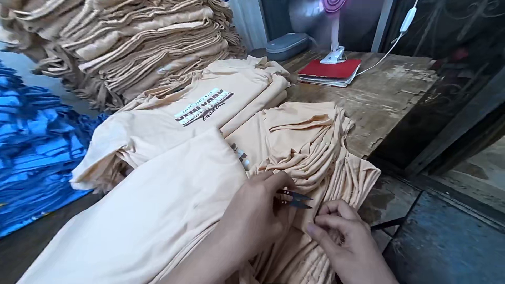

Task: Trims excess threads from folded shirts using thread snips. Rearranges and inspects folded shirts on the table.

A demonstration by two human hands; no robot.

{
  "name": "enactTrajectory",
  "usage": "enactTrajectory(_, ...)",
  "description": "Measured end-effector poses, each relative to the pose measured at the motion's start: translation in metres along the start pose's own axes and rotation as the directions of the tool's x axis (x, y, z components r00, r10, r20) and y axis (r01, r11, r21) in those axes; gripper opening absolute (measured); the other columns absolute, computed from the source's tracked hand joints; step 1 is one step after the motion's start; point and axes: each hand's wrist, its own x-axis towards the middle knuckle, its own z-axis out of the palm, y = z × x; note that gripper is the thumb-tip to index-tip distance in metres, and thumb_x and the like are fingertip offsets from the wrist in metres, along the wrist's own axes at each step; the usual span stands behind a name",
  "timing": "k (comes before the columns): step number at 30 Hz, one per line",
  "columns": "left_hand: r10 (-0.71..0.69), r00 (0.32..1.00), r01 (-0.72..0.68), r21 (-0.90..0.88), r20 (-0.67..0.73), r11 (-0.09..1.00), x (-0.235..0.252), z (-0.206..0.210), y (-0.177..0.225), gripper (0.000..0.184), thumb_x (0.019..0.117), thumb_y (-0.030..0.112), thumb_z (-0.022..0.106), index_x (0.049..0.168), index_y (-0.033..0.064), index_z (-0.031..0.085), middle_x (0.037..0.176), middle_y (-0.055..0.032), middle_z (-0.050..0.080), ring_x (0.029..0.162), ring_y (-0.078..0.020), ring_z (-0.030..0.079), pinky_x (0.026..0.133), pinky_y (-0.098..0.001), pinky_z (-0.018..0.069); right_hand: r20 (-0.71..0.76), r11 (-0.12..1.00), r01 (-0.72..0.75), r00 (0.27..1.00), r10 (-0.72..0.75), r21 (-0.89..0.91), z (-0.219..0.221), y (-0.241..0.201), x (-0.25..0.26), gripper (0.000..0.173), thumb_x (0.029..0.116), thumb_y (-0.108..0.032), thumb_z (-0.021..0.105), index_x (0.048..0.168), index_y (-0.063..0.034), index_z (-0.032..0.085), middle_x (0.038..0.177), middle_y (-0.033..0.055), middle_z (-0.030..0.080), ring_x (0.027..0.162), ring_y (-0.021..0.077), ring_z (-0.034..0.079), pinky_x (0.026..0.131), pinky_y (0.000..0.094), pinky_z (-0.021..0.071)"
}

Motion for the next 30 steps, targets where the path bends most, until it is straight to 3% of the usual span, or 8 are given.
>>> enactTrajectory(1,-0.017,1.0,0.018,-0.041,0.022,0.999,0.001,-0.001,0.0,0.026,0.0826,0.021,0.074,0.107,0.0254,0.069,0.087,0.0135,0.067,0.076,0.0012,0.064,0.067,-0.0248,0.0583,-0.034,0.999,0.007,0.999,-0.005,0.036,0.003,0.003,0.001,0.02,0.0873,-0.043,0.075,0.085,-0.024,0.082,0.105,-0.0069,0.065,0.105,0.0121,0.059,0.094,0.0512,0.0407)
enactTrajectory(3,-0.002,1.0,0.004,-0.085,0.019,0.996,0.001,-0.001,0.001,0.028,0.0813,0.011,0.072,0.107,0.0228,0.067,0.084,0.0121,0.066,0.072,0.0009,0.063,0.063,-0.0227,0.0571,-0.093,0.985,0.014,0.996,0.002,0.174,0.0,0.007,-0.002,0.009,0.0829,-0.029,0.082,0.081,-0.0205,0.082,0.098,-0.0048,0.068,0.094,0.0063,0.064,0.08,0.0293,0.0552)
enactTrajectory(5,0.092,0.996,-0.093,-0.043,-0.014,0.995,0.0,0.001,0.002,0.025,0.0821,0.006,0.07,0.103,0.02,0.069,0.09,0.0097,0.069,0.08,-0.0019,0.066,0.071,-0.0255,0.0603,-0.111,0.937,0.021,0.994,0.019,0.348,-0.006,0.011,-0.007,0.003,0.0834,-0.014,0.083,0.082,-0.0114,0.081,0.096,0.0019,0.068,0.089,0.0081,0.066,0.073,0.0222,0.0588)
enactTrajectory(7,0.214,0.977,-0.212,0.065,-0.02,0.975,-0.002,0.006,0.004,0.025,0.0859,0.01,0.067,0.107,0.0216,0.072,0.094,0.0086,0.069,0.088,-0.0072,0.066,0.08,-0.0324,0.0586,-0.126,0.918,0.031,0.992,0.02,0.394,-0.009,0.017,-0.013,0.003,0.0836,-0.011,0.083,0.084,-0.009,0.081,0.097,0.003,0.067,0.09,0.0088,0.065,0.075,0.0217,0.0584)
enactTrajectory(10,0.346,0.937,-0.333,0.174,-0.047,0.927,-0.005,0.002,0.01,0.023,0.0919,0.026,0.067,0.114,0.025,0.075,0.096,0.007,0.069,0.091,-0.0137,0.064,0.08,-0.0394,0.0518,-0.213,0.919,0.117,0.976,-0.037,0.376,-0.007,0.019,-0.017,0.003,0.0844,-0.01,0.082,0.084,-0.0076,0.081,0.099,0.0031,0.066,0.092,0.0073,0.064,0.078,0.0196,0.0576)
enactTrajectory(15,0.521,0.852,-0.467,0.374,-0.051,0.801,-0.015,0.005,0.028,0.02,0.0974,0.011,0.055,0.099,0.0162,0.074,0.092,-0.0023,0.071,0.08,-0.0227,0.063,0.068,-0.0401,0.047,-0.376,0.937,0.292,0.904,-0.206,0.189,0.002,0.016,-0.017,0.003,0.0855,-0.018,0.083,0.086,-0.0149,0.082,0.1,0.0013,0.062,0.1,0.0054,0.058,0.085,0.0183,0.0506)
enactTrajectory(20,0.453,0.89,-0.403,0.38,-0.049,0.832,-0.016,0.011,0.025,0.017,0.0964,0.019,0.058,0.093,0.0199,0.074,0.09,0.003,0.072,0.079,-0.0197,0.064,0.068,-0.0384,0.0485,-0.337,0.93,0.362,0.869,-0.362,-0.065,-0.006,0.016,-0.017,0.006,0.0894,-0.029,0.079,0.087,-0.0246,0.082,0.101,-0.0018,0.065,0.107,0.0101,0.056,0.094,0.0322,0.0447)
enactTrajectory(30,0.416,0.908,-0.365,0.388,-0.053,0.846,-0.019,0.009,0.029,0.017,0.0966,0.018,0.057,0.09,0.0191,0.073,0.081,0.0027,0.068,0.074,-0.0194,0.061,0.064,-0.0373,0.0442,-0.336,0.941,0.336,0.892,-0.303,0.043,-0.008,0.015,-0.013,0.005,0.0879,-0.026,0.082,0.087,-0.0219,0.082,0.104,0.0003,0.066,0.107,0.0093,0.057,0.093,0.0256,0.0475)
